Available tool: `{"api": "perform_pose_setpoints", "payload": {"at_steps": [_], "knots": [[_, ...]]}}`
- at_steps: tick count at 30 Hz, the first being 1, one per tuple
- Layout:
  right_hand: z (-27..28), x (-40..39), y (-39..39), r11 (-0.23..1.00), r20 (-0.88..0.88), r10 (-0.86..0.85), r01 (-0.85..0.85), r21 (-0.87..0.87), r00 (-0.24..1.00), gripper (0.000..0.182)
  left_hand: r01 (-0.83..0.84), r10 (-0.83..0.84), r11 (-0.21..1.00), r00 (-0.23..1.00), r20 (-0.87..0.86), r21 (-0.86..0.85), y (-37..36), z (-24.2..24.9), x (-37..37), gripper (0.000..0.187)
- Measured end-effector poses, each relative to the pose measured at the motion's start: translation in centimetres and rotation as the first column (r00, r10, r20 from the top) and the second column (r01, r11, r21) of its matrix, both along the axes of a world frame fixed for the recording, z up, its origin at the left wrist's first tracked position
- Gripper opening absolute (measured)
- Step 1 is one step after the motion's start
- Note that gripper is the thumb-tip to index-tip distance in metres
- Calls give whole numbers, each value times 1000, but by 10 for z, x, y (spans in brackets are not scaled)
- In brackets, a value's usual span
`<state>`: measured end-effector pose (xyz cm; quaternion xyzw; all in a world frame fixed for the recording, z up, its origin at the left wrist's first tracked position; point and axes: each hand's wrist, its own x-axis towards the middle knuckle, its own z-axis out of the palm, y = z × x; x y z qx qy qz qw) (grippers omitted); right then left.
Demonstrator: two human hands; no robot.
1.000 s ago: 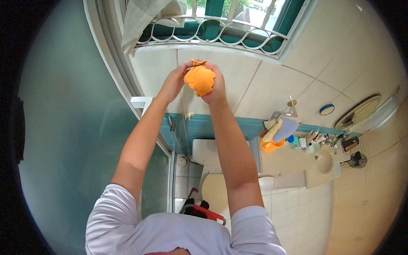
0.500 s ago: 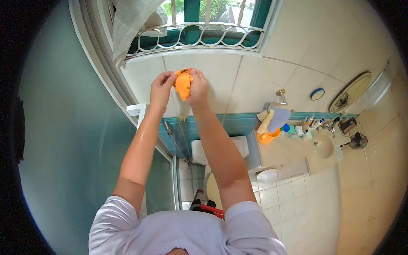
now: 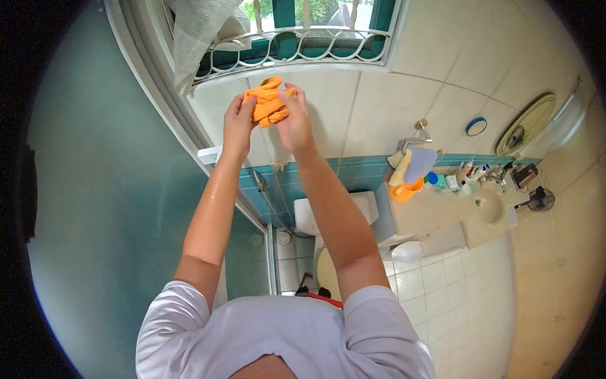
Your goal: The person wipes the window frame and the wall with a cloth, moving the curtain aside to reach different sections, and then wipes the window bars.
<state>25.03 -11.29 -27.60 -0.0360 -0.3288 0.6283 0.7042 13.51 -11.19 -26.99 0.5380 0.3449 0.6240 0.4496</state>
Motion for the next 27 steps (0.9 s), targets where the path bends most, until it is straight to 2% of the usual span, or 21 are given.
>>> {"api": "perform_pose_setpoints", "payload": {"at_steps": [2, 5, 8, 11, 12, 14, 17, 20, 21, 24, 26, 27], "knots": [[3, -4, -15, 985, 181, -126, 145, -94, 975, 44, 92, -61, 989, 969, 239, -119, -3, 5, -2, 26], [1, -2, -14, 993, 105, -91, 99, -67, 990, 49, 154, -80, 968, 938, 338, -200, -4, 5, 0, 27], [-11, 1, 0, 997, 212, 72, -69, -23, 975, 42, 118, -112, 966, 993, 39, -228, -3, -5, -4, 26], [-6, 6, 1, 987, 397, 147, -108, -119, 906, 35, 11, -15, 989, 1000, -28, -145, 7, -16, -13, 31], [-10, 1, 5, 991, 355, 2, 46, -129, 935, 33, -40, 43, 987, 999, 15, -156, 3, -14, -6, 32], [-20, -11, 18, 928, 276, -285, 336, -160, 918, 29, -149, 170, 971, 980, 99, -186, -8, -3, 6, 34], [-18, -14, 26, 827, 156, -485, 509, -238, 860, 30, -248, 225, 961, 957, -184, -118, 1, -21, 4, 31], [-8, -12, 5, 923, 281, -348, 379, -65, 895, 40, -2, 7, 995, 999, 52, -99, 16, -35, -10, 26], [-10, -14, 3, 950, 341, -288, 313, -20, 895, 42, -21, 28, 994, 998, 64, -104, 18, -32, -13, 23], [-17, -16, 6, 990, 506, -144, 129, 64, 851, 46, 85, -34, 986, 946, 323, -144, 11, -11, -11, 23], [-22, -10, 17, 995, 579, -100, 75, 67, 809, 43, -6, 25, 989, 991, 130, -149, 29, -21, -20, 26], [-14, -7, 18, 991, 599, -122, 131, 29, 792, 29, -45, 50, 988, 998, 30, -146, 39, -23, -24, 27]]}}
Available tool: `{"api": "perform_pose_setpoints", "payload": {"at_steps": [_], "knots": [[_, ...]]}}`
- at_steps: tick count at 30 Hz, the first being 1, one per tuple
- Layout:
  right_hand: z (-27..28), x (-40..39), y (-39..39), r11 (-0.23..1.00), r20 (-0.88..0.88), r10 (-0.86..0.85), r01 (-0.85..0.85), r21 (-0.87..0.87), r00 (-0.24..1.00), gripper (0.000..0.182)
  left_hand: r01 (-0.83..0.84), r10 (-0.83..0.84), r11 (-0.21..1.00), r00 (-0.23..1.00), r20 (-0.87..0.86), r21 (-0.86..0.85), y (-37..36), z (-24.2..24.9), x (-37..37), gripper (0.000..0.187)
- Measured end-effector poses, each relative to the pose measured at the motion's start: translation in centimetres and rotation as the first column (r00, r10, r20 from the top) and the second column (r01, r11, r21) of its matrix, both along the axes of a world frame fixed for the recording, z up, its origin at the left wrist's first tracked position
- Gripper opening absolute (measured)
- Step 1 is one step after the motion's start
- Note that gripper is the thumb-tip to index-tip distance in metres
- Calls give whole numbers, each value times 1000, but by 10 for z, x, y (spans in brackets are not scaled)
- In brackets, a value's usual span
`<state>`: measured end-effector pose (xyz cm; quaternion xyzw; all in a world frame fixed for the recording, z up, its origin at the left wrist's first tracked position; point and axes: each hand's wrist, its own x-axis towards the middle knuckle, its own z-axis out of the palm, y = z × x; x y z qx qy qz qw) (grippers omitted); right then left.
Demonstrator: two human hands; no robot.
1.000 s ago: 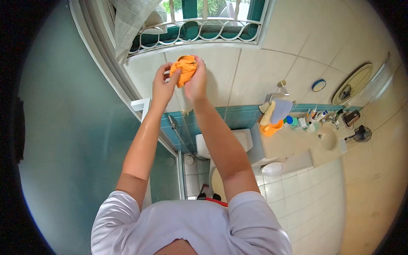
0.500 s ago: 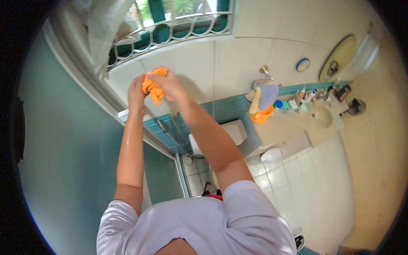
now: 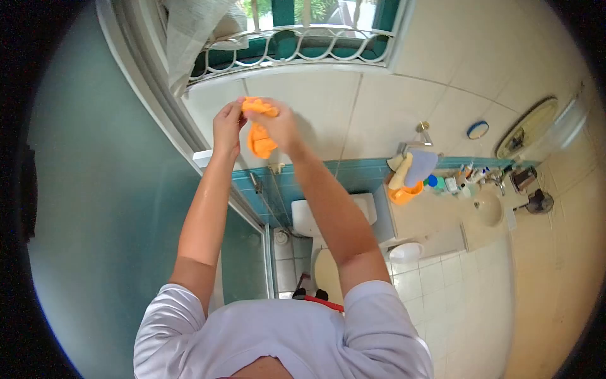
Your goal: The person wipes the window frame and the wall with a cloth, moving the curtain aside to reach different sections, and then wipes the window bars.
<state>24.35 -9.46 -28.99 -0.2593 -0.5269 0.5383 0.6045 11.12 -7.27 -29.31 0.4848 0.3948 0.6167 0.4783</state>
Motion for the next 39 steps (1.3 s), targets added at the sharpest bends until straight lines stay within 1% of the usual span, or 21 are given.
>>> {"api": "perform_pose_setpoints", "payload": {"at_steps": [3, 4, 5, 6, 8, 10, 11, 12, 14, 15, 16, 17, 18, 20, 23, 26, 29, 32, 35, 36, 39], "knots": [[13, 13, 34, 969, 159, -223, 236, -68, 962, 25, -242, 244, 964, 970, -8, 112, 27, 8, 2, 32], [18, 12, 49, 886, 297, -463, 444, 133, 835, 24, -305, 306, 941, 952, 15, 147, 48, 5, -1, 33], [24, 11, 64, 729, 365, -684, 584, 357, 632, 23, -409, 432, 891, 897, -89, 198, 68, 3, -2, 33], [29, 11, 77, 515, 354, -857, 637, 574, 375, 22, -498, 548, 828, 816, -185, 258, 86, 4, -2, 33], [43, 8, 95, 466, 444, -880, 474, 747, 167, 19, -603, 739, 671, 592, -322, 432, 111, 3, 5, 35], [44, 3, 119, 460, 487, -872, 279, 843, -34, 15, -593, 837, 541, 451, -310, 597, 122, 6, 18, 35], [39, 1, 128, 457, 483, -873, 236, 858, -64, 15, -578, 881, 466, 373, -291, 670, 127, 7, 20, 34], [37, -3, 134, 454, 477, -874, 193, 870, -94, 15, -510, 907, 411, 309, -284, 756, 136, 2, 20, 39], [32, 0, 144, 431, 441, -889, 101, 897, -127, 16, -402, 886, 456, 292, -361, 794, 150, -10, 14, 44], [35, 4, 141, 459, 464, -874, 68, 886, -142, 16, -336, 869, 484, 293, -399, 808, 154, -16, 14, 47], [40, 7, 137, 484, 484, -860, 44, 874, -165, 16, -289, 921, 379, 213, -327, 879, 159, -25, 8, 45], [42, 11, 136, 507, 502, -843, 25, 862, -193, 17, -176, 923, 378, 151, -354, 909, 159, -31, 3, 44], [38, 13, 144, 484, 481, -860, 24, 875, -172, 17, -157, 932, 352, 150, -330, 923, 160, -32, 1, 43], [43, 8, 138, 524, 505, -823, -7, 851, -259, 17, -133, 943, 314, 160, -292, 940, 162, -33, 0, 40], [40, -7, 148, 510, 529, -823, 140, 849, -207, 17, -143, 947, 282, 197, -252, 949, 167, -36, 4, 37], [45, -4, 141, 584, 601, -779, 142, 799, -181, 19, -140, 951, 256, 214, -223, 956, 167, -36, 3, 34], [48, 7, 131, 568, 577, -816, 167, 806, -9, 18, -145, 953, 248, 216, -214, 958, 169, -37, 3, 33], [37, 9, 145, 418, 419, -908, 55, 907, -1, 17, -145, 950, 252, 226, -216, 957, 172, -39, 2, 33], [30, 5, 151, 412, 414, -906, 49, 910, -86, 14, -143, 954, 234, 225, -199, 962, 170, -39, 2, 33], [32, 6, 145, 449, 448, -882, 35, 893, -147, 15, -139, 951, 241, 229, -206, 960, 172, -40, 1, 33], [35, 8, 135, 469, 463, -855, 34, 883, -232, 16, -137, 947, 261, 228, -226, 956, 171, -40, 0, 33]]}}
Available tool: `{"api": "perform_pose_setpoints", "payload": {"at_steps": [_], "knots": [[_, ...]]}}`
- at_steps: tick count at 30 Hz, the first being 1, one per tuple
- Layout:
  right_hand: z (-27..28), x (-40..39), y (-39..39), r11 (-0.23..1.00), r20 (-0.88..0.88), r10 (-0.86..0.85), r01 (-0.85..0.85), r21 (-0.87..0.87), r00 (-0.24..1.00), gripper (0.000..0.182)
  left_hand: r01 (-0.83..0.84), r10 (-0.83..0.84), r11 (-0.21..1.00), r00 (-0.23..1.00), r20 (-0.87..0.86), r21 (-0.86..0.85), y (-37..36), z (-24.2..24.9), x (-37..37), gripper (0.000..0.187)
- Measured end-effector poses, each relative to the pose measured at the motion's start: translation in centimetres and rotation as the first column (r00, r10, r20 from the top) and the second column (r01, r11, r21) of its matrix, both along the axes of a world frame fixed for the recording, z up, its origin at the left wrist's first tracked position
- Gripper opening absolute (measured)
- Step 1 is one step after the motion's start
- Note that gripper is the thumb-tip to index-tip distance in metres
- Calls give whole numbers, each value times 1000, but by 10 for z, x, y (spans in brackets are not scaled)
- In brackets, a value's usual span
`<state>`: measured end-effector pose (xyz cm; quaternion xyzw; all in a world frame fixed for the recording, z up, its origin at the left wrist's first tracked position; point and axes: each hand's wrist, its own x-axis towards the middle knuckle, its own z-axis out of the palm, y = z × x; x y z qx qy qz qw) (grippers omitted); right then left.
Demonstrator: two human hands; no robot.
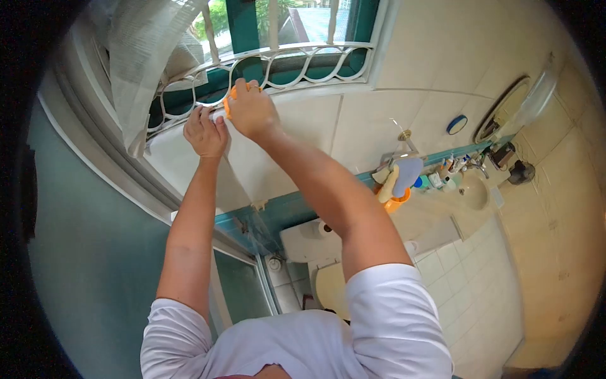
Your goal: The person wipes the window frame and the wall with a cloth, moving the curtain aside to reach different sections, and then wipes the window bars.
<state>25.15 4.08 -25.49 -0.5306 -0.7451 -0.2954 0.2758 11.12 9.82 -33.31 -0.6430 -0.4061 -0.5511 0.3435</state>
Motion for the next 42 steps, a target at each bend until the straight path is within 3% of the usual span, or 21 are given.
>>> {"api": "perform_pose_setpoints", "payload": {"at_steps": [4, 8, 10, 12, 15, 18, 19, 23, 24, 26, 29, 30, 32, 35, 38, 39, 42], "knots": [[1, -12, 15, 995, 56, -94, 95, -29, 994, 15, 14, -15, 1000, 999, 39, 24, -2, 1, 3, 32], [1, 1, 13, 995, -84, 77, -81, -53, 994, 17, 14, -15, 999, 999, 36, 38, 0, -1, 0, 36], [18, 16, 5, 964, -163, -41, -4, -265, 986, 18, 18, -19, 1000, 999, 45, 6, 0, -2, 0, 37], [8, 43, 4, 984, -399, 96, -148, -102, 912, 17, 28, -28, 1000, 998, 53, 13, 0, -2, 0, 37], [1, 35, 2, 980, -446, 196, -172, 95, 873, 18, 50, -50, 999, 997, 56, 6, -2, -1, 0, 36], [-1, 9, 12, 978, -76, 207, -205, 29, 975, 19, 43, -43, 999, 998, 42, 5, -3, 0, -2, 36], [2, 5, 12, 989, -23, 144, -145, -27, 989, 22, 56, -56, 998, 997, 45, 12, -2, 0, -1, 35], [30, 29, 2, 970, -133, 17, -49, -240, 991, 21, 77, -79, 996, 995, 54, 39, -2, 0, -2, 34], [32, 37, 4, 987, -309, 9, -58, -152, 951, 22, 73, -76, 996, 995, 60, 50, -2, 0, -2, 34], [30, 38, 11, 997, -474, -44, 10, -74, 880, 28, 86, -89, 995, 993, 81, 40, -3, -2, -2, 33], [13, 5, 21, 989, -463, 3, -71, -130, 886, 31, 94, -95, 995, 993, 75, 17, -4, 1, -2, 33], [-2, -3, 29, 1000, -366, 6, -6, 0, 931, 30, 98, -99, 995, 993, 71, 16, -4, 1, -2, 33], [-4, 4, 25, 999, -255, 45, -46, 3, 966, 28, 98, -99, 995, 993, 67, 21, -3, 1, -2, 33], [19, 25, 6, 982, -29, 5, -11, -186, 1000, 31, 92, -93, 995, 993, 65, 28, -2, -1, -2, 33], [28, 19, 2, 990, -143, 45, -64, -129, 989, 36, 88, -89, 996, 994, 68, 23, -3, 0, -3, 33], [21, 15, 5, 988, -298, 128, -148, -43, 946, 37, 92, -93, 996, 993, 70, 19, -4, 0, -3, 33], [-11, 5, 14, 977, -277, 208, -185, 106, 938, 37, 99, -101, 995, 992, 70, 26, -4, 0, -2, 33]]}}
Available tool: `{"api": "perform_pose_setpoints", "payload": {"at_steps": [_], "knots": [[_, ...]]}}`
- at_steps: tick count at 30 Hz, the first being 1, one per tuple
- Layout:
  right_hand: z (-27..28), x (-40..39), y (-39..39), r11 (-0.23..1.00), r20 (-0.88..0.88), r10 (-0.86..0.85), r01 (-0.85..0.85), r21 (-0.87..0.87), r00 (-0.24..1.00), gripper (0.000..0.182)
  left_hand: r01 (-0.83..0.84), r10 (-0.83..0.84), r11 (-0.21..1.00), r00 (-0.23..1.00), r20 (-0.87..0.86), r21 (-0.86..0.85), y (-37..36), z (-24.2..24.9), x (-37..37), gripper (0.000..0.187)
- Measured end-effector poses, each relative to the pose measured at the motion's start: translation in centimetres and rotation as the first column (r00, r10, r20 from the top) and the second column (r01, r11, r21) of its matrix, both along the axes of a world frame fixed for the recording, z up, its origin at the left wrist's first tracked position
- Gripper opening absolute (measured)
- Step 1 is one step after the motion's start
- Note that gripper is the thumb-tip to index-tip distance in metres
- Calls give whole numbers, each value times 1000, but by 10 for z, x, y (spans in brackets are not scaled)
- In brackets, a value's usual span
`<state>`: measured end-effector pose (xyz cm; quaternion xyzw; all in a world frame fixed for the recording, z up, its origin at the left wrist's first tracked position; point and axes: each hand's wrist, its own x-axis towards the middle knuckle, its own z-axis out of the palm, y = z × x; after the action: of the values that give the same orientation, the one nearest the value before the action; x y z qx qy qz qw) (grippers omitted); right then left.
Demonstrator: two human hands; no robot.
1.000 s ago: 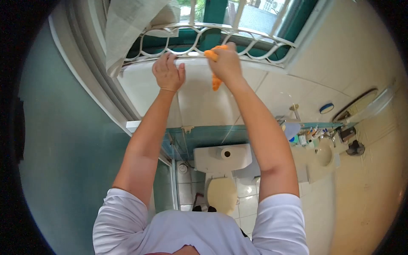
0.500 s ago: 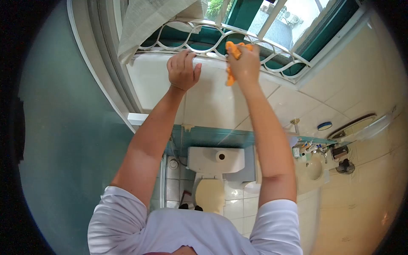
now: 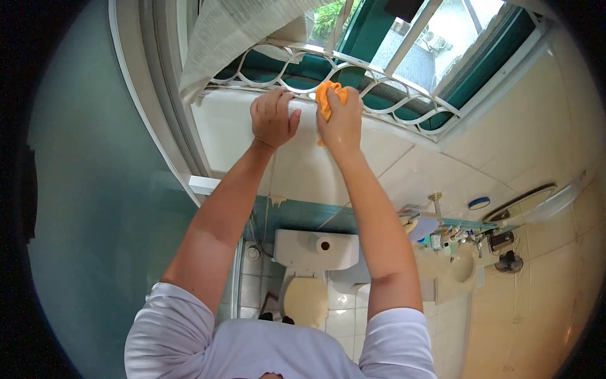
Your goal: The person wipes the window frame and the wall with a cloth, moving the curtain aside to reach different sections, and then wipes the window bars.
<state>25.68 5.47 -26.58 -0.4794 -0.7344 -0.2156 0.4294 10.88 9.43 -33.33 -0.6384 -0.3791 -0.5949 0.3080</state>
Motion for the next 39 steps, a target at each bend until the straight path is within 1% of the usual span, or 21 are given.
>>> {"api": "perform_pose_setpoints", "payload": {"at_steps": [1, 4, 5, 8, 9, 11, 13, 14, 15, 17, 19, 20, 21, 24, 25, 26, 28, 32, 33, 36, 39], "knots": [[-5, -3, -2, 999, 13, -15, 14, 44, 1000, 38, -1, 1, 1000, 1000, -1, 6, 0, 0, 0, 33], [-2, -7, -21, 987, 72, -159, 161, -13, 985, 39, -18, 18, 1000, 1000, -6, 12, -2, 2, 0, 33], [-4, -5, -21, 986, 63, -148, 152, -72, 987, 41, -18, 18, 1000, 1000, -9, 4, -4, 0, -1, 33], [-1, -7, -16, 990, -45, 80, -85, -116, 996, 43, -14, 15, 999, 1000, -17, 34, -1, 4, -1, 35], [6, -16, -15, 989, 23, 143, -143, 22, 989, 43, -13, 14, 999, 1000, -16, 49, 0, 3, -1, 36], [18, -37, -10, 977, -18, 209, -209, 33, 978, 42, -46, 46, 999, 999, -27, 24, 1, -3, -1, 39], [24, -58, -7, 962, -131, 271, -274, -3, 953, 41, 44, -45, 996, 999, 15, 75, 8, -7, -3, 42], [26, -64, -10, 967, -32, 253, -252, 38, 967, 39, 89, -92, 991, 995, 33, 97, 11, -10, -4, 43], [28, -69, -15, 969, 64, 227, -232, 81, 972, 38, 150, -151, 989, 987, 49, 6, 8, -10, -5, 48], [36, -73, -16, 938, 294, 190, -262, 227, 937, 32, 14, -8, 999, 987, 162, -38, 5, -10, -10, 48], [50, -75, -6, 914, 516, 37, -238, 329, 856, 29, -56, 83, 994, 937, 340, -89, -3, 1, -20, 47], [57, -75, 3, 893, 606, -50, -235, 383, 794, 29, -85, 103, 994, 947, 303, -74, -1, -1, -27, 45], [61, -77, 14, 896, 632, -161, -156, 416, 758, 26, -112, 123, 992, 956, 265, -58, 3, -4, -34, 43], [53, -85, 26, 922, 638, -230, -46, 386, 735, 21, -131, 129, 991, 962, 242, -8, 15, -11, -40, 43], [50, -87, 24, 932, 642, -240, -13, 362, 728, 19, -123, 122, 992, 964, 238, -12, 13, -13, -40, 45], [43, -91, 23, 967, 639, -188, 27, 253, 746, 19, -117, 117, 993, 966, 232, -14, 13, -16, -41, 46], [32, -103, 19, 996, 607, -91, 88, 35, 790, 19, -154, 152, 988, 967, 205, -4, 17, -20, -41, 55], [28, -124, 17, 965, 397, 19, 87, -248, 918, 22, -182, 178, 983, 963, 202, 5, 19, -25, -41, 68], [28, -129, 18, 960, 346, 10, 88, -266, 938, 21, -197, 190, 980, 957, 218, 12, 21, -27, -40, 70], [22, -140, 20, 964, -10, 96, -95, -248, 995, 21, -214, 200, 977, 931, 306, 13, 19, -28, -35, 75], [9, -147, 54, 903, -380, 213, -330, -274, 900, 29, -250, 232, 968, 919, 319, 16, 17, -22, -34, 71]]}}
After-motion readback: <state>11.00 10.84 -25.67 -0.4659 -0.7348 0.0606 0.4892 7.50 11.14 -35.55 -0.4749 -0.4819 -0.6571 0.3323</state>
